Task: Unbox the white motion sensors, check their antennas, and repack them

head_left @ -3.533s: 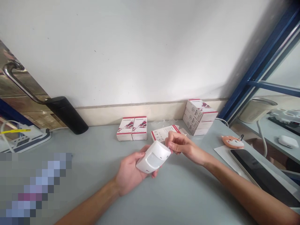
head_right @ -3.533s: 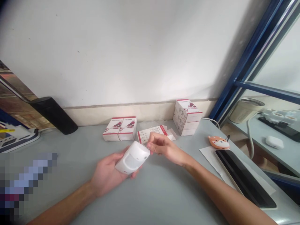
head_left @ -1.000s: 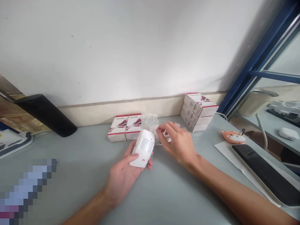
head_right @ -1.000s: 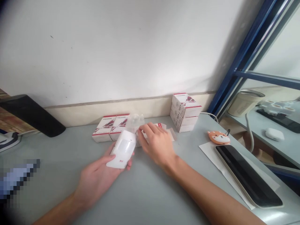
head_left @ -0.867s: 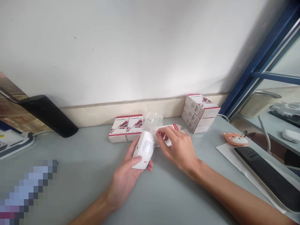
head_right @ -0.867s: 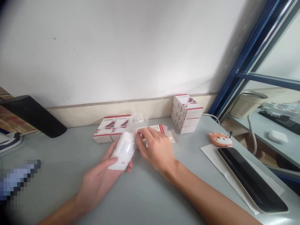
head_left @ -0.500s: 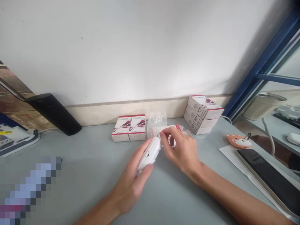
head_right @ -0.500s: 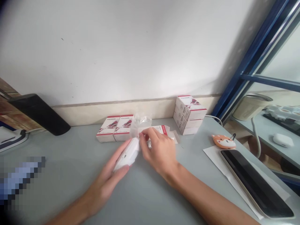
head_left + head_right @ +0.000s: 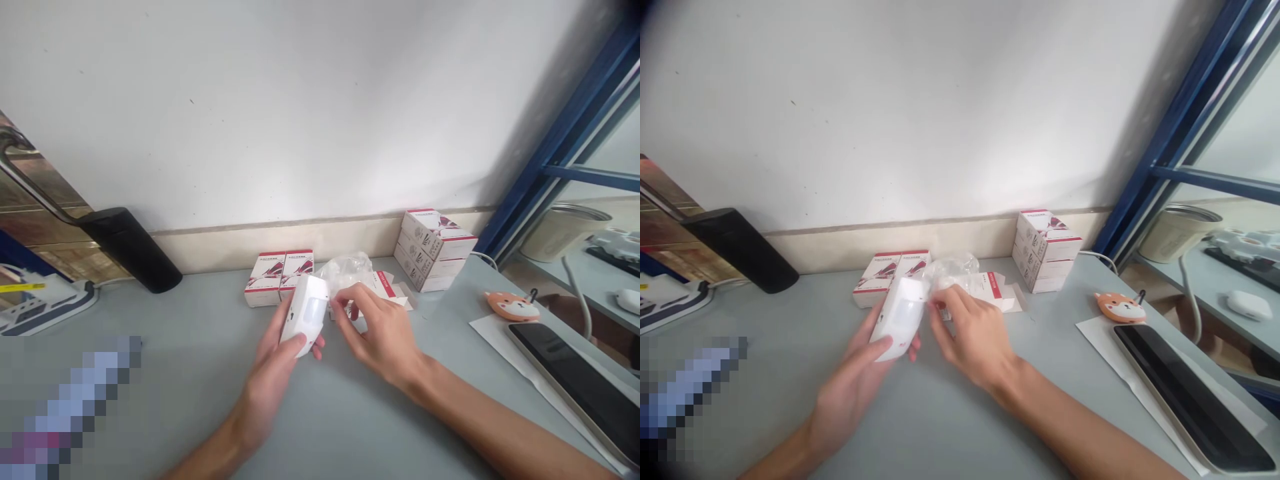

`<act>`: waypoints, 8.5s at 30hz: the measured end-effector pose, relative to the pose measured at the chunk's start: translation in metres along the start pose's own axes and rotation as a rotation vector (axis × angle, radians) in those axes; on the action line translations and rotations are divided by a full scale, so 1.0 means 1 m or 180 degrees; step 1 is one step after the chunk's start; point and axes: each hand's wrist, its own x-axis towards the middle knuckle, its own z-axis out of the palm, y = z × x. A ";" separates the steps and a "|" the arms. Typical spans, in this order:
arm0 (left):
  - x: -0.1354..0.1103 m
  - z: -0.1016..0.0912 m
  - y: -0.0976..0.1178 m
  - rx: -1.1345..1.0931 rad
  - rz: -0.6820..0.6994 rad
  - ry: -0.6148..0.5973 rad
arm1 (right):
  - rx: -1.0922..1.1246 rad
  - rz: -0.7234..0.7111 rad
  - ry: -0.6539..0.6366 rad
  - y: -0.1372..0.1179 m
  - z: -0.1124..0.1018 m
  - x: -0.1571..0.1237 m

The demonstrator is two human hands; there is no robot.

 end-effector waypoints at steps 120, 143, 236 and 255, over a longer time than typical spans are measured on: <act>0.040 -0.021 0.006 -0.1123 -0.0637 0.0215 | 0.2781 0.1675 -0.0733 0.006 -0.011 0.011; 0.026 -0.029 0.000 0.3588 0.1857 -0.0634 | 0.4350 0.2506 -0.1320 0.012 -0.015 0.015; 0.016 0.022 0.026 0.1860 0.1072 0.0006 | 0.0040 -0.0606 -0.0630 0.040 -0.039 0.030; 0.101 0.071 -0.009 0.4029 0.1398 -0.0716 | -0.0357 0.0712 0.0708 0.085 -0.092 0.054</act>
